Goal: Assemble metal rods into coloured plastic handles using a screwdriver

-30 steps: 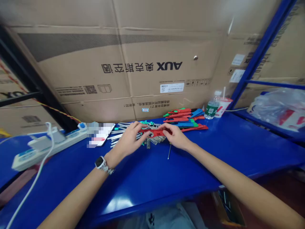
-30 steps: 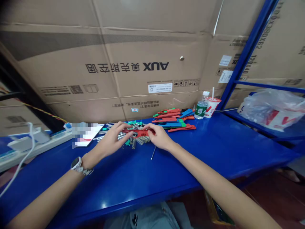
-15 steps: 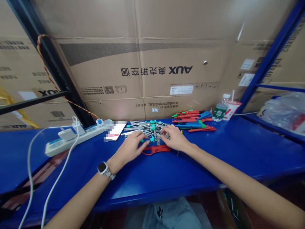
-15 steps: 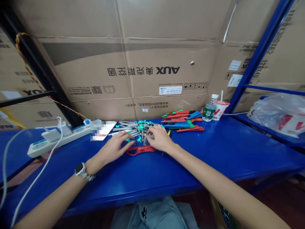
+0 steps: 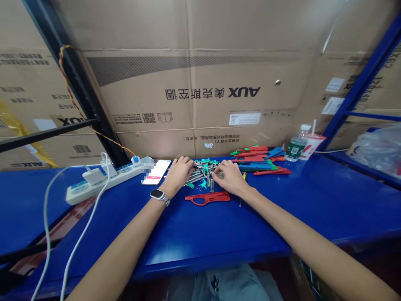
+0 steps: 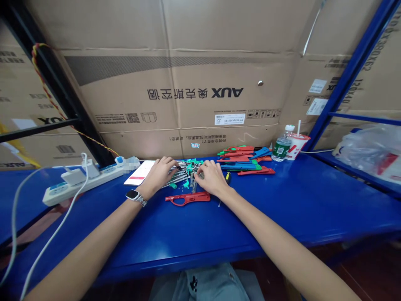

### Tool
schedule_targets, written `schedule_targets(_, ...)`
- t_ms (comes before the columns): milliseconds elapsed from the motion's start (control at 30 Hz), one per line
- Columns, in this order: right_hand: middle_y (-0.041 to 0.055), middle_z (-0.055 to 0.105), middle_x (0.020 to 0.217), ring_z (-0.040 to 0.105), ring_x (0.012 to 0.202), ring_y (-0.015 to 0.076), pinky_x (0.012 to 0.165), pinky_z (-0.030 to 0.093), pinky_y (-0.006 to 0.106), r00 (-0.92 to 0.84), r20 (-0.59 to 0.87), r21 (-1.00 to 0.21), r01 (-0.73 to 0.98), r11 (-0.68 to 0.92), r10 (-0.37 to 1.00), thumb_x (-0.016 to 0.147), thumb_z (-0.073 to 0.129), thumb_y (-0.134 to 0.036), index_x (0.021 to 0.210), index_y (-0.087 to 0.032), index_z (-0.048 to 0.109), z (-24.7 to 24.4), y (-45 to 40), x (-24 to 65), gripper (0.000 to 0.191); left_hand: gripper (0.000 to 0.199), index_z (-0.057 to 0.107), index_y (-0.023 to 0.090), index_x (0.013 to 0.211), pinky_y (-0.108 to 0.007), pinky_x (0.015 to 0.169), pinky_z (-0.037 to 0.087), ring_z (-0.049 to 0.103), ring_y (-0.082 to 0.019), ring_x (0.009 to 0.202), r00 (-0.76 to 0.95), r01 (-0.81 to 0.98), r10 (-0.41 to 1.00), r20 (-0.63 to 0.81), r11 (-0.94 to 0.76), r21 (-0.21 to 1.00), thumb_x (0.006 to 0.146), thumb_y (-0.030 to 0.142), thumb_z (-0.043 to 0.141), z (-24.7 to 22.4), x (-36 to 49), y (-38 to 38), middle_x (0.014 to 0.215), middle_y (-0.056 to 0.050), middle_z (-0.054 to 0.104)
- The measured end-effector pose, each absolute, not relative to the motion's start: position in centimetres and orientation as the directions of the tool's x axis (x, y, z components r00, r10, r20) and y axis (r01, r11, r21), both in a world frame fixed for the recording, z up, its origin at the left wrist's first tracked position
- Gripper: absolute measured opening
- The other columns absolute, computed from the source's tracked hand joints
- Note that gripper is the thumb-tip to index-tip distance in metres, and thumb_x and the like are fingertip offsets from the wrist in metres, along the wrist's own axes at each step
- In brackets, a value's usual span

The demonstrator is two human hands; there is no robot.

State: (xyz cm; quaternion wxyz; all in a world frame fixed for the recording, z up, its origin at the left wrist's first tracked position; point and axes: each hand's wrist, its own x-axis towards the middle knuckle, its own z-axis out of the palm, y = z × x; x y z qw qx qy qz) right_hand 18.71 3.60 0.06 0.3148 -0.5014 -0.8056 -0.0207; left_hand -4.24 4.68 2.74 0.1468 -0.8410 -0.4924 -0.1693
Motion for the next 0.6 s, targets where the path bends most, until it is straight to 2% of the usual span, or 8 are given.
schedule_targets(100,0.0057,0.069,0.092,0.059,0.092,0.0239,0.081,0.035,0.038,-0.235,0.568,-0.385,0.771,0.507,0.789,0.093,0.060,-0.030,0.083,-0.020,0.062,0.3,3.5,19.0,0.014,0.015,0.062,0.017,0.108,-0.041,0.087,0.044,0.061,-0.029,0.102,0.447,0.868,0.746,0.494,-0.495,-0.038,0.103,0.020,0.049,3.0,-4.4,4.6,0.107,-0.010,0.070)
schedule_targets(233,0.0036,0.072,0.086,0.063,0.081,0.0215,0.082,0.038,0.038,-0.160,0.571,-0.520,0.689,0.505,0.805,0.094,0.055,-0.032,0.091,-0.021,0.058,0.5,3.5,19.3,0.012,0.017,0.060,0.017,0.111,-0.039,0.085,0.047,0.064,-0.027,0.097,0.419,0.831,0.712,0.563,-0.551,0.079,0.105,0.023,0.044,3.0,-4.2,4.5,0.108,-0.010,0.069)
schedule_targets(367,0.0069,0.069,0.093,0.064,0.081,0.0215,0.075,0.043,0.035,-0.143,0.574,-0.602,0.593,0.535,0.806,0.098,0.045,-0.034,0.100,-0.021,0.055,0.2,3.8,19.5,0.016,0.023,0.058,0.018,0.117,-0.036,0.083,0.051,0.066,-0.025,0.096,0.398,0.769,0.681,0.615,-0.613,0.182,0.106,0.024,0.039,2.9,-3.9,4.5,0.114,-0.011,0.064)
schedule_targets(433,0.0083,0.067,0.099,0.062,0.080,0.0209,0.073,0.045,0.035,-0.150,0.565,-0.617,0.576,0.536,0.811,0.098,0.044,-0.034,0.111,-0.021,0.053,0.1,3.8,19.7,0.021,0.024,0.058,0.018,0.118,-0.036,0.082,0.052,0.067,-0.025,0.096,0.411,0.744,0.667,0.622,-0.639,0.193,0.106,0.024,0.038,3.0,-3.8,4.4,0.113,-0.010,0.062)
schedule_targets(500,0.0083,0.065,0.102,0.060,0.080,0.0203,0.073,0.045,0.034,-0.196,0.562,-0.597,0.576,0.558,0.803,0.094,0.052,-0.035,0.116,-0.020,0.053,0.2,3.6,19.7,0.026,0.024,0.059,0.018,0.118,-0.037,0.081,0.053,0.067,-0.025,0.094,0.431,0.725,0.657,0.619,-0.660,0.195,0.106,0.025,0.039,3.2,-3.9,3.9,0.111,-0.010,0.062)
schedule_targets(600,0.0043,0.060,0.094,0.056,0.077,0.0181,0.071,0.044,0.032,-0.297,0.558,-0.581,0.528,0.620,0.775,0.089,0.061,-0.036,0.103,-0.020,0.059,0.4,2.9,19.8,0.021,0.026,0.059,0.018,0.119,-0.037,0.079,0.053,0.067,-0.023,0.090,0.459,0.706,0.653,0.603,-0.680,0.198,0.106,0.027,0.039,3.7,-4.3,2.8,0.111,-0.010,0.063)
